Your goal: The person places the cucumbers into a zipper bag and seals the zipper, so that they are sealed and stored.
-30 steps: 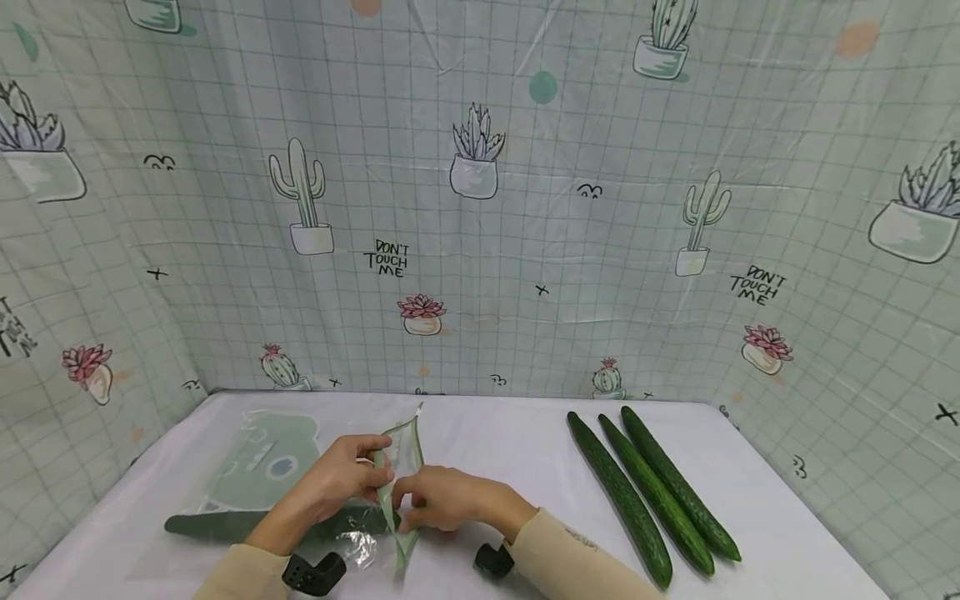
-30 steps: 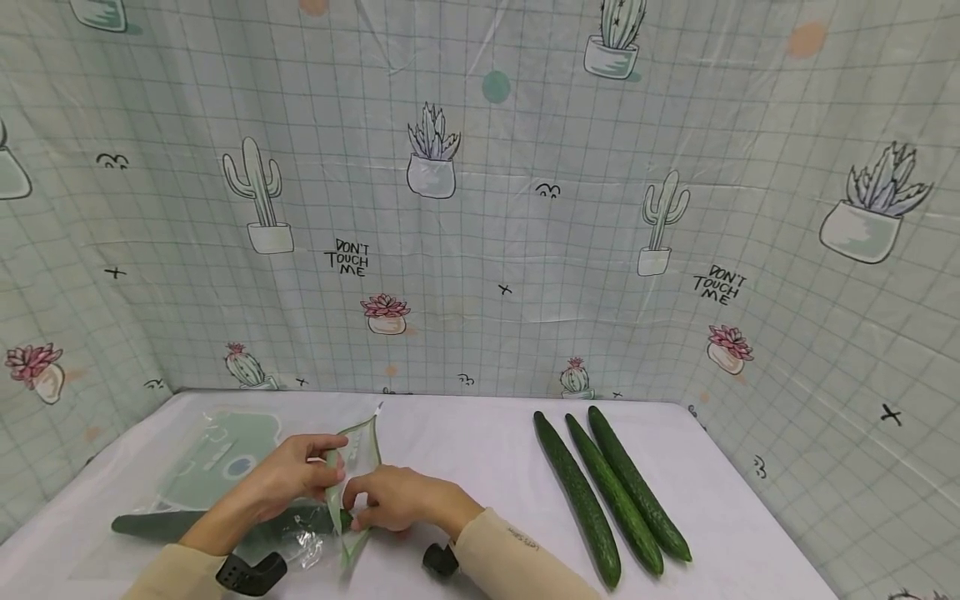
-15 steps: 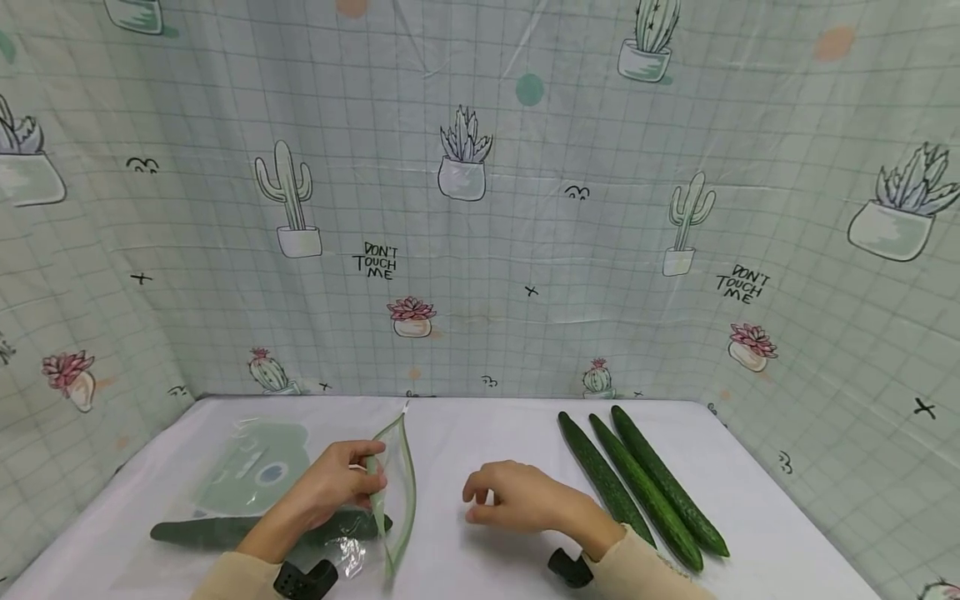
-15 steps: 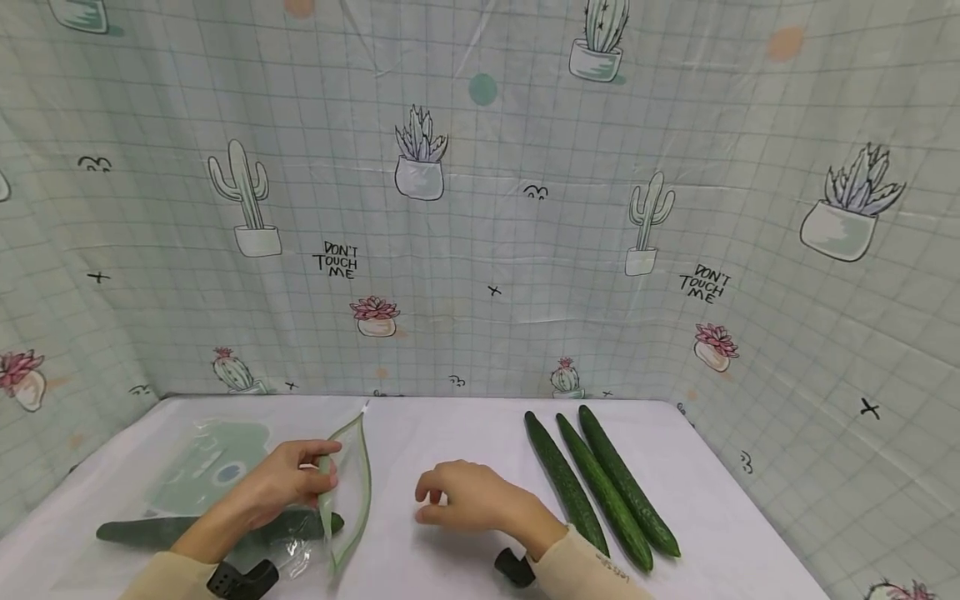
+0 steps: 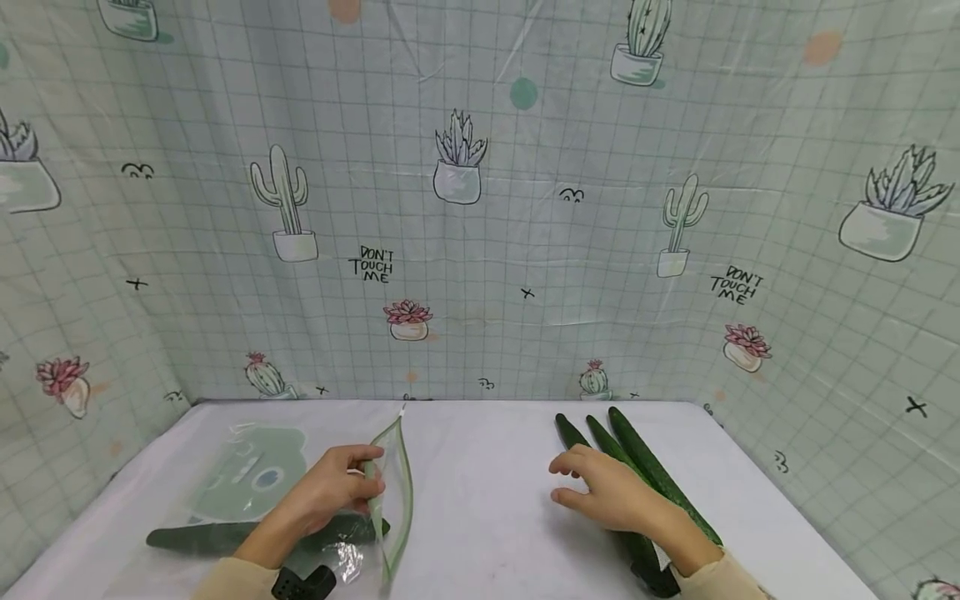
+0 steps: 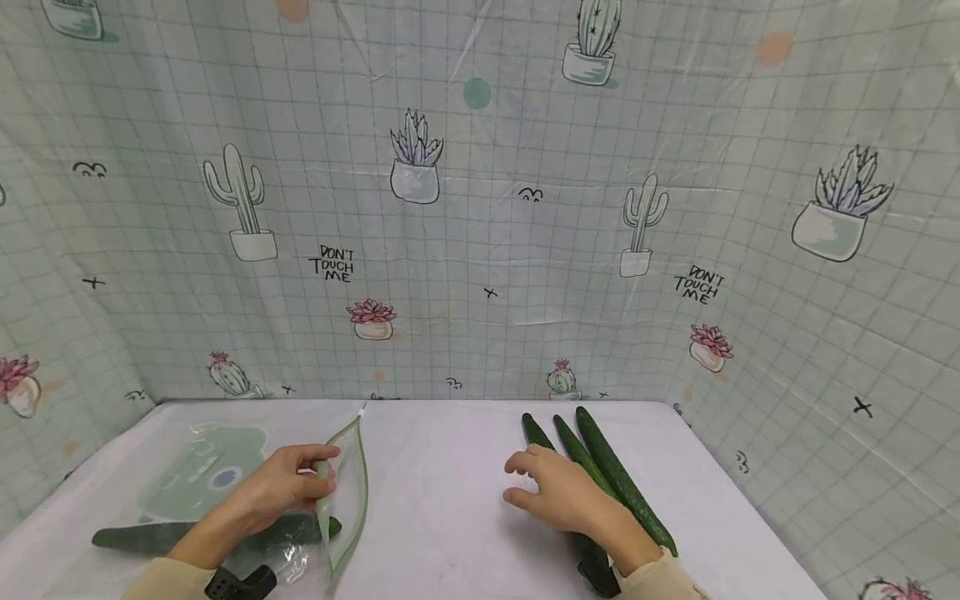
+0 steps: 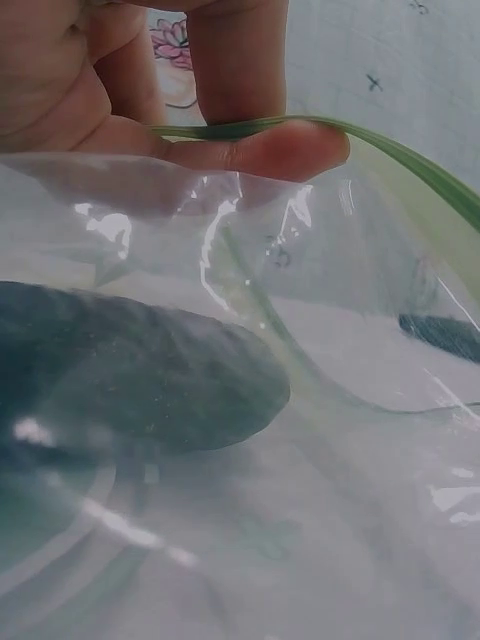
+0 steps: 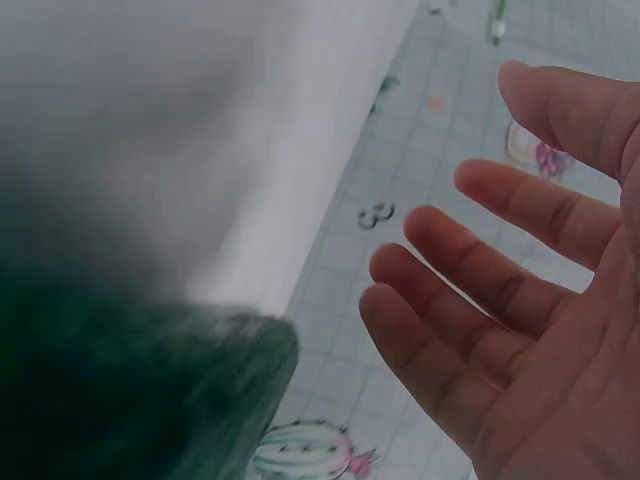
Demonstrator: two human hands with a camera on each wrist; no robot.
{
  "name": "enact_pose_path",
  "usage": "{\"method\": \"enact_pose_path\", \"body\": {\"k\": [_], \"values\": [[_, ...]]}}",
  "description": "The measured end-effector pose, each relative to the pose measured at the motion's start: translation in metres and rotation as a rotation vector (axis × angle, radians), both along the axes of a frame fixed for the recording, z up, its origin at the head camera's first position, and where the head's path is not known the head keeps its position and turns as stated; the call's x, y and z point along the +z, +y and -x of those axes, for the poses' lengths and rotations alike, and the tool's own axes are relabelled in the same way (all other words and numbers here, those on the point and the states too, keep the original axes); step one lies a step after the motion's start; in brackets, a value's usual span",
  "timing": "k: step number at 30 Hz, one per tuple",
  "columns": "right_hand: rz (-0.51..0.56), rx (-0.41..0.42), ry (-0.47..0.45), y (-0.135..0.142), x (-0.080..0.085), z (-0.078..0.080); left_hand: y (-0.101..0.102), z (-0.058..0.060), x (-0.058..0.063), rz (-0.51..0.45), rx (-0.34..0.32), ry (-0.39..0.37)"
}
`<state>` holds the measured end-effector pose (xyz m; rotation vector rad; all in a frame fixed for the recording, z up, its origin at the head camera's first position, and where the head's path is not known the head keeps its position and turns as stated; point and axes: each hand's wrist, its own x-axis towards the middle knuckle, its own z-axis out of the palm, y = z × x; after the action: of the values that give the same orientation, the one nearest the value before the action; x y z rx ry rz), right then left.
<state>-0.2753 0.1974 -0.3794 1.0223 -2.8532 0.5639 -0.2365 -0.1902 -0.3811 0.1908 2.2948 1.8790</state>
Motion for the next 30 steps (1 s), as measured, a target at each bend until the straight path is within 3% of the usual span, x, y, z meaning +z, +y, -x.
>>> {"method": "enact_pose_path", "body": {"k": [14,20,30], "values": [[-0.025,-0.122,-0.051,0.045,-0.005,-0.002,0.001,0.000,0.000,-0.001,0.014,-0.005],[-0.012,-0.176,-0.133,0.055,-0.007,-0.004,0.002,0.000,0.000,0.007,0.008,-0.005],[-0.015,-0.239,-0.292,0.050,-0.009,-0.006,0.001,0.003,-0.004,0.001,0.021,-0.005]]}}
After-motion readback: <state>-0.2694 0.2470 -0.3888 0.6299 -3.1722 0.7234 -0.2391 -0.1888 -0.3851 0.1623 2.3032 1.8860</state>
